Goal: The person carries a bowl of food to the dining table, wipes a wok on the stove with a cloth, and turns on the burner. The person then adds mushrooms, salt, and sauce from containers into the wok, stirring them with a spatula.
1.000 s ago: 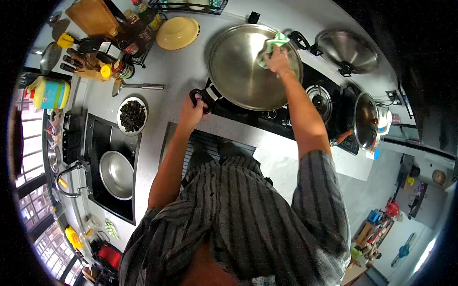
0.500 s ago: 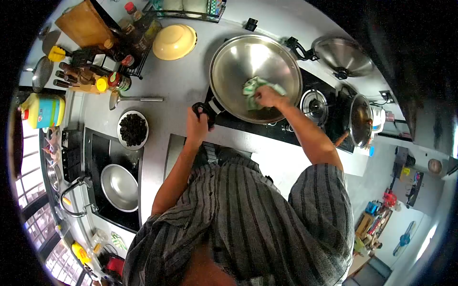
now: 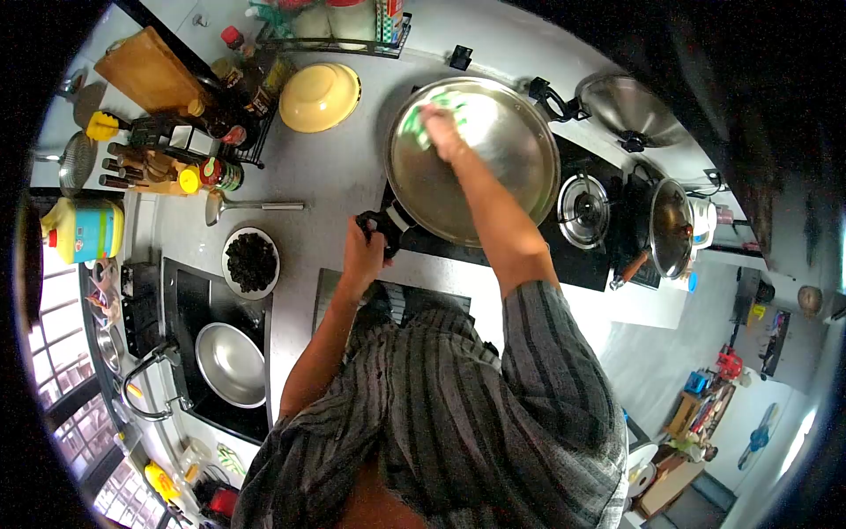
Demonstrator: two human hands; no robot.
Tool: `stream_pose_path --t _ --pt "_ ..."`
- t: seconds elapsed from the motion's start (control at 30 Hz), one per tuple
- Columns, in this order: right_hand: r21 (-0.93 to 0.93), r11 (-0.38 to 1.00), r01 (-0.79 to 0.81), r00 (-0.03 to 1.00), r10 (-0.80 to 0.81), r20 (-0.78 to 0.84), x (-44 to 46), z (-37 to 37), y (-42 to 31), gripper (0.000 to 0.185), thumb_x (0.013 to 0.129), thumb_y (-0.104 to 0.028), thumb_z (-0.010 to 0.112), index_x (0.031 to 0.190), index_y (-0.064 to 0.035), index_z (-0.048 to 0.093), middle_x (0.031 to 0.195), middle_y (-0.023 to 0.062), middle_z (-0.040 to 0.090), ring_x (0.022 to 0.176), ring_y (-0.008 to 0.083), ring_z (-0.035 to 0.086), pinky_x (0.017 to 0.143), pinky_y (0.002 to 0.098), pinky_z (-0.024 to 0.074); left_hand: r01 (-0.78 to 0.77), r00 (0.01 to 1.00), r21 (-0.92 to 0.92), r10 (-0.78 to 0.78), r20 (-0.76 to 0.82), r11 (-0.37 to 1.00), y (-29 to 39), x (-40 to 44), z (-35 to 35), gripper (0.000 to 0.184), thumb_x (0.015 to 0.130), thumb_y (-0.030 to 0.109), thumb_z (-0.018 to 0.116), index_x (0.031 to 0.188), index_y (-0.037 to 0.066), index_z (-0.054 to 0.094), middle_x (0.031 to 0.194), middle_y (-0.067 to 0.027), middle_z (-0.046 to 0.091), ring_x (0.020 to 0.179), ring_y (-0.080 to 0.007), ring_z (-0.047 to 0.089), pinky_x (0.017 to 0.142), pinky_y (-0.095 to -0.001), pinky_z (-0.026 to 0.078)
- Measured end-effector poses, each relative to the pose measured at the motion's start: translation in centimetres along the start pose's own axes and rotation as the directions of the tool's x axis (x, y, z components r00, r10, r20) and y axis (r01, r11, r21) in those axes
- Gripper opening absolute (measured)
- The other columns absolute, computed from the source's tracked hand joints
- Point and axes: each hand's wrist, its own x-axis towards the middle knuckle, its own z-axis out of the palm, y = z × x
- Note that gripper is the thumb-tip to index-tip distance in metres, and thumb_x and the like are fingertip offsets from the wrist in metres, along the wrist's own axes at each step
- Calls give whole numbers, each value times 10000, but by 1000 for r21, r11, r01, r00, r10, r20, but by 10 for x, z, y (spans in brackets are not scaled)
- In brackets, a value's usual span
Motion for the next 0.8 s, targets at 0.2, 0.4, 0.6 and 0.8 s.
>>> stream_pose_path --t 0.2,0.4,0.6,0.8 --pt "-325 939 114 849 78 522 -114 -21 40 250 877 -182 518 1017 -23 649 914 22 562 835 154 495 791 335 436 -53 997 64 57 -52 997 -3 -2 5 274 993 41 471 1197 -86 339 814 -159 569 505 -198 590 447 -363 522" --pt "-775 269 573 622 473 624 -109 -150 44 222 877 -173 543 897 24 645 838 142 650 698 238 575 660 442 491 -110 992 -74 106 -61 991 -26 4 11 199 964 39 450 1142 7 367 805 -127 523 494 -177 571 429 -333 532" --pt "-906 187 379 922 -156 353 21 -184 64 201 870 -166 566 958 -25 679 965 218 692 905 356 675 787 461 537 -33 999 -59 32 -26 998 -2 -5 3 247 952 34 460 1180 1 371 819 -118 523 515 -181 563 436 -336 523" --pt "-473 810 347 929 -228 292 14 -42 17 173 902 -89 581 1019 -18 687 1104 152 662 989 234 630 912 372 528 -75 996 7 75 -56 997 -10 -1 3 213 959 36 459 1149 5 367 820 -124 526 521 -182 565 444 -347 516"
